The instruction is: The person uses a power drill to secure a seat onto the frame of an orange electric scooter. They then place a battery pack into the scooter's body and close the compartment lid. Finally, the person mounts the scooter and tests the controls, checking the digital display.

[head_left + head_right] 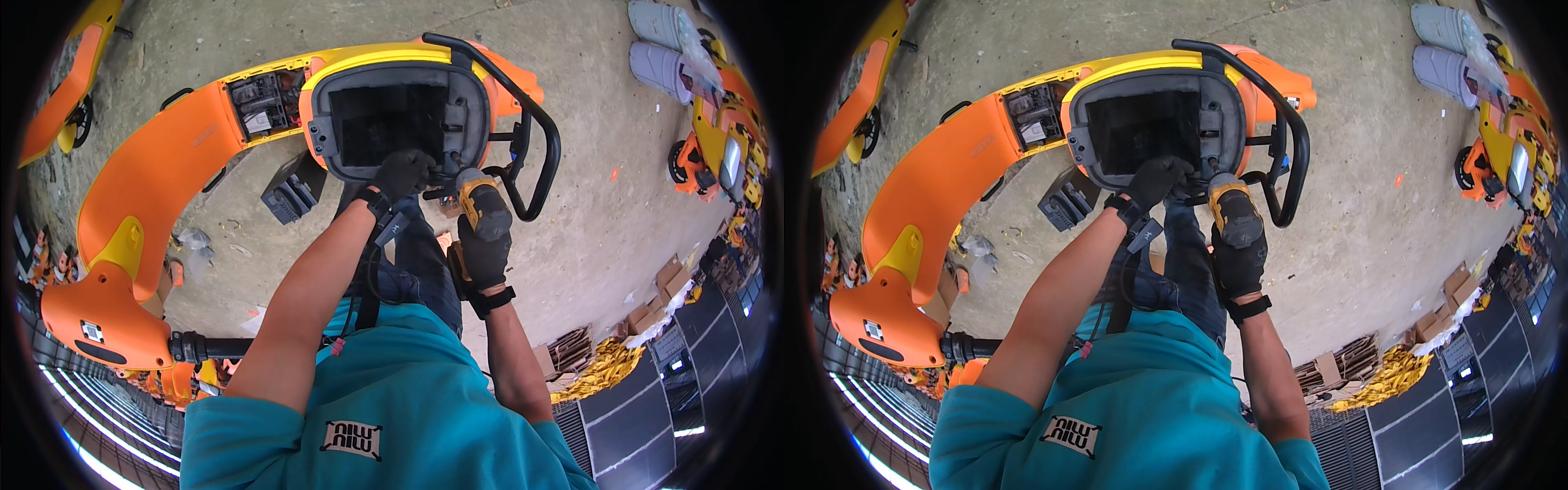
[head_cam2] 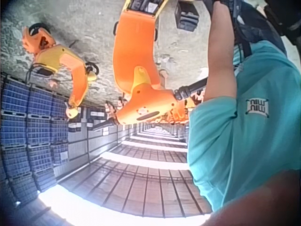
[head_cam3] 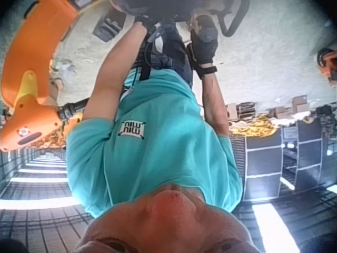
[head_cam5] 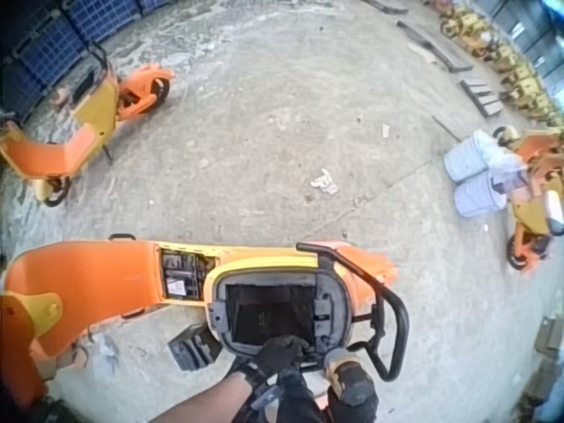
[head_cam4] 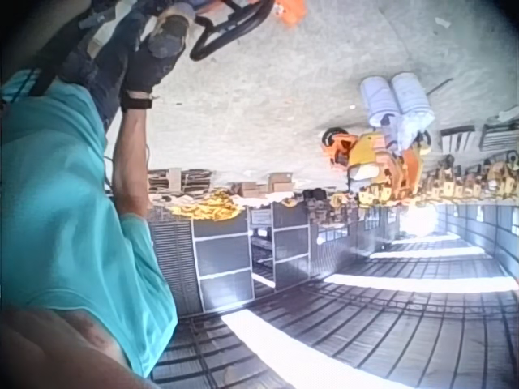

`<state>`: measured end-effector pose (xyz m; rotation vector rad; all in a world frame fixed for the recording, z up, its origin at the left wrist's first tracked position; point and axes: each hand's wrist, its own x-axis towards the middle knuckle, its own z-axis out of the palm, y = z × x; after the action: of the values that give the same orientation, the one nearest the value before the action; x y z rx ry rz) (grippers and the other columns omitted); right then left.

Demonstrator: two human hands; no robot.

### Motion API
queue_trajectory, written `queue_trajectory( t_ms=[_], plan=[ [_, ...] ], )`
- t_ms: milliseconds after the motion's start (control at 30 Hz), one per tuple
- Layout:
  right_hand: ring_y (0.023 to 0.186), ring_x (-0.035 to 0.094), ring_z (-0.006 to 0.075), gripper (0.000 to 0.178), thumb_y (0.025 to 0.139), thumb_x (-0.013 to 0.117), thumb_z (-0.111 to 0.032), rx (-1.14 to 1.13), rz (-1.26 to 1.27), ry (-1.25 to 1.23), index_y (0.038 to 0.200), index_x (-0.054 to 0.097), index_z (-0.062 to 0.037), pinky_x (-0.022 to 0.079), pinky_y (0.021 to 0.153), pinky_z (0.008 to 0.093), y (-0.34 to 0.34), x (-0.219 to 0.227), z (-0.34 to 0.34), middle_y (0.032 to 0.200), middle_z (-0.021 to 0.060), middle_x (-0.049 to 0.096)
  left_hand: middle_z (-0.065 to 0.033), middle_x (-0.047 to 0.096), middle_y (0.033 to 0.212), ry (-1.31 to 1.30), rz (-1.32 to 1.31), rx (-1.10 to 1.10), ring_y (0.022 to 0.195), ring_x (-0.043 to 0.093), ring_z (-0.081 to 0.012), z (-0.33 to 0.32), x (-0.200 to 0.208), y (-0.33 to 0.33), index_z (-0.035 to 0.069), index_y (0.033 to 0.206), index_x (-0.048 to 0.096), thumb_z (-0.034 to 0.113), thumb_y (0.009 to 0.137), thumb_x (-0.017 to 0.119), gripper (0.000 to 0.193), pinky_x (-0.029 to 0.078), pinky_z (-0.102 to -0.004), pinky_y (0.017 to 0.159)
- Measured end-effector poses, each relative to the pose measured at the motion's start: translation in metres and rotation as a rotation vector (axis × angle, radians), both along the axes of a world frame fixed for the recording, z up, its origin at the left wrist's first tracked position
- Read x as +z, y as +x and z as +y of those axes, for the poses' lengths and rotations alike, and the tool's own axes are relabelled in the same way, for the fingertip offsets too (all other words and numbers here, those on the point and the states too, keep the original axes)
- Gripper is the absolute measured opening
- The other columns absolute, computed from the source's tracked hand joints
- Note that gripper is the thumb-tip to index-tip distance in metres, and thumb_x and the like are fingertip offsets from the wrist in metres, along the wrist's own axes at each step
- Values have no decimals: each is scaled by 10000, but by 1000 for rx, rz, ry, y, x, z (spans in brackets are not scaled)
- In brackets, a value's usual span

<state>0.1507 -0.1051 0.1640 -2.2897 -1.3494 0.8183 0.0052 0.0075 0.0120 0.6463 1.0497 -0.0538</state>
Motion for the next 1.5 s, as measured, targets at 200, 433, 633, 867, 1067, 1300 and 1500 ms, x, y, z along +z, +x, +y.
queue_trajectory(
  t_ms=[200,433,633,867,1067,1300,1500],
  plan=[
    [999,625,384,393,762,745,-52,180,127,7,1125,605,4,513,871,436,20,-12,-1,1073,188,641,-62,694,960,-3,-10,-6,824,656,-127,-2,-5,-1,24,1137,687,124,977,517,254,520,-262,750],
    [987,625,395,391,746,745,-31,190,50,-23,1109,607,20,514,863,446,13,-14,-7,1051,198,643,-63,695,947,20,5,-43,811,673,-132,1,-3,1,24,1133,684,122,980,511,252,533,-267,730],
    [1024,622,393,417,742,754,-41,195,28,-44,1131,616,17,508,893,448,11,-16,-15,1090,195,647,-78,696,935,5,4,-50,783,693,-155,3,0,1,18,1141,676,112,974,504,258,552,-280,725],
    [1055,621,392,428,759,747,-50,256,-16,-108,1165,625,9,504,929,442,10,-19,-22,1115,192,651,-91,695,919,-37,-4,-36,774,691,-154,1,-6,1,10,1151,671,117,971,505,267,551,-288,717],
    [1022,639,395,432,762,754,-72,323,-93,-60,1166,624,8,527,885,456,11,-27,-27,1104,200,659,-102,689,928,36,45,-137,791,684,-207,11,9,6,16,1102,669,140,977,512,236,548,-318,734],
    [938,669,301,210,903,611,-206,110,58,-76,1072,673,-97,544,822,407,6,-27,-32,1018,118,696,-166,653,1097,1289,356,-220,1016,633,-341,105,44,-12,55,1139,643,230,935,600,272,494,-439,920],
    [918,679,309,199,910,624,-203,158,44,-77,1068,673,-92,551,813,399,8,-25,-31,1016,112,705,-169,630,1001,1482,413,-646,929,643,-385,175,47,-8,97,1107,629,311,879,666,315,511,-468,794]
  ],
)
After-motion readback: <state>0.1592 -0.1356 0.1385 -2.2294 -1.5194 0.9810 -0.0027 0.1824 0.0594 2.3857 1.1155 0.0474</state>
